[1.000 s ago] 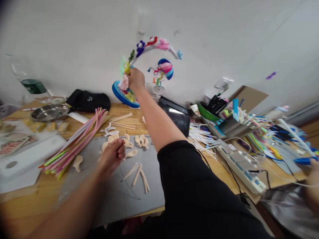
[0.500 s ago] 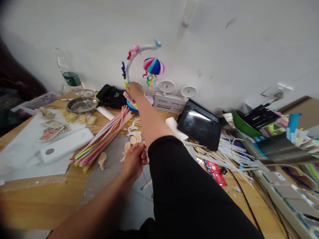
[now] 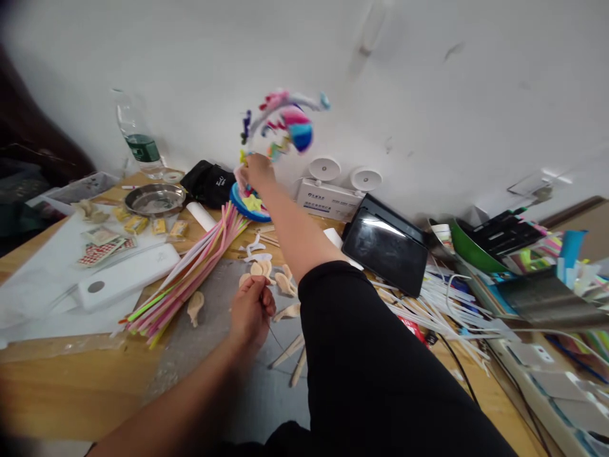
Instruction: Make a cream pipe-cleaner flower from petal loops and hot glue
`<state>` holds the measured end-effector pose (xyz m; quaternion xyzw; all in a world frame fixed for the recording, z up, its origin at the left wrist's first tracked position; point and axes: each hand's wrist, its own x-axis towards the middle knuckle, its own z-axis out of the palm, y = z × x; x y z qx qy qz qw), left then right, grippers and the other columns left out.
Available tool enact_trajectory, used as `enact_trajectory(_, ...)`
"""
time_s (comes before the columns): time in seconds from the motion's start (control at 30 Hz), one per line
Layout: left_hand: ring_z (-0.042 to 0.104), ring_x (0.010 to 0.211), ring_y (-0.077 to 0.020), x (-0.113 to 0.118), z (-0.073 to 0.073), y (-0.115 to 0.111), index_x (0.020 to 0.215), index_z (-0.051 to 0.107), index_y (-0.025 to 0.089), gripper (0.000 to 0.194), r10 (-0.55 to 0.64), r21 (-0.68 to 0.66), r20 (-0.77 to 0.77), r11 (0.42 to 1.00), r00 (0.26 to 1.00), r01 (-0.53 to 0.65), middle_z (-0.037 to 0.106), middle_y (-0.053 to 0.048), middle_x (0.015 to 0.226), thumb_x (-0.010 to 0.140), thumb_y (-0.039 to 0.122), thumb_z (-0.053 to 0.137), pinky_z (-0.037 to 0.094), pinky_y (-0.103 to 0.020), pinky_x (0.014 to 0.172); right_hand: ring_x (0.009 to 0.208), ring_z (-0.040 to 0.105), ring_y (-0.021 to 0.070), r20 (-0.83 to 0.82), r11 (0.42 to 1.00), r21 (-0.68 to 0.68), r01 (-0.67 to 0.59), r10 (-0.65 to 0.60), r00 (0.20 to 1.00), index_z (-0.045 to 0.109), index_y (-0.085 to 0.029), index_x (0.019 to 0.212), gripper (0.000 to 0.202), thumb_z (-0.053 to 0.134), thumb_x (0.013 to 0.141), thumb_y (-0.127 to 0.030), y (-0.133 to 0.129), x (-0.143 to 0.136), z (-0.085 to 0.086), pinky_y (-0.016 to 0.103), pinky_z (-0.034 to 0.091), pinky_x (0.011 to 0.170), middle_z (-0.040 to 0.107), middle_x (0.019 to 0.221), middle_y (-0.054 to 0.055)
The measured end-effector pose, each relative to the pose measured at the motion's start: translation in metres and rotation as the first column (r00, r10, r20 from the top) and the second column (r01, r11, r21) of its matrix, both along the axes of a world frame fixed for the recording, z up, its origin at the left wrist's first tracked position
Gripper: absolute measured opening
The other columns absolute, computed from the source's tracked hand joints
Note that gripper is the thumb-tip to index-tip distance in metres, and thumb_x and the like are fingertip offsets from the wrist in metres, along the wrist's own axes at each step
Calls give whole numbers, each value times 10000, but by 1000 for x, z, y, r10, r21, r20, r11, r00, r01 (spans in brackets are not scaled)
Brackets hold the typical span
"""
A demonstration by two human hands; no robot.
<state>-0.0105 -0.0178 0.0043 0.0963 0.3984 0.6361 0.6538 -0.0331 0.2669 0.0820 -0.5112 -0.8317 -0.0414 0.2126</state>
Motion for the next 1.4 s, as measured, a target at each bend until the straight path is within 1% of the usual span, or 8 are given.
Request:
enact_trajectory(0.1,317,294,-53,0,-1,1,669,451,193,177,36,-28,-4,999,999,-36,387,90,368,678,306,587,215,-177,329,802,578,165,-20,999,-11,43,-43,999,646,-58,814,272,411,800,-195,6,15,-2,251,395,744,645,819,113)
enact_trajectory(0.27,332,303,-53,0,-5,1,664,450,191,215,60,-28,-5,998,998,-60,393,87,371,675,344,601,226,-177,341,728,577,177,-53,996,-53,67,-70,996,651,-109,779,239,434,795,-206,11,15,-26,258,401,664,651,759,94)
enact_trajectory(0.53,333,307,-53,-1,-5,3,665,459,188,200,82,-25,-8,996,997,-82,404,85,370,682,326,603,238,-171,337,768,594,153,-62,993,-104,-54,48,997,637,-138,875,306,361,861,-270,15,17,-34,238,418,685,670,854,64)
enact_trajectory(0.77,333,297,-50,-1,-2,3,665,465,185,281,96,-30,-31,995,995,-97,402,91,368,639,392,654,239,-163,318,1056,524,187,54,987,-74,-144,148,987,544,-131,1148,357,421,820,-195,-33,45,-55,288,389,908,578,1157,103)
enact_trajectory(0.9,338,293,-51,-1,-2,2,659,464,185,294,96,-22,-48,995,994,-97,406,90,366,626,401,661,235,-159,305,1197,389,265,211,971,-84,-224,237,948,376,-217,1334,631,599,745,-262,-62,53,-72,377,331,993,445,1328,93)
enact_trajectory(1.1,342,295,-51,-1,-4,4,658,468,180,255,115,-1,-55,993,992,-115,405,93,366,631,369,638,246,-155,302,1167,389,309,394,984,-116,-132,168,904,325,-348,1354,522,324,872,-146,-55,74,-64,463,406,867,353,1391,111)
enact_trajectory(1.23,338,292,-50,-1,-3,3,656,466,179,229,122,2,-43,993,992,-122,404,94,365,637,349,619,241,-152,302,1161,390,310,463,985,-134,-109,160,872,323,-374,1348,514,295,882,-159,-50,88,-59,459,416,850,349,1392,94)
enact_trajectory(1.4,338,290,-49,-1,-1,2,658,470,178,209,113,-10,-41,993,993,-114,409,93,366,635,328,614,237,-152,302,1137,421,320,481,979,-175,-103,176,859,363,-382,1330,496,267,895,-163,-56,94,-66,455,425,831,378,1380,90)
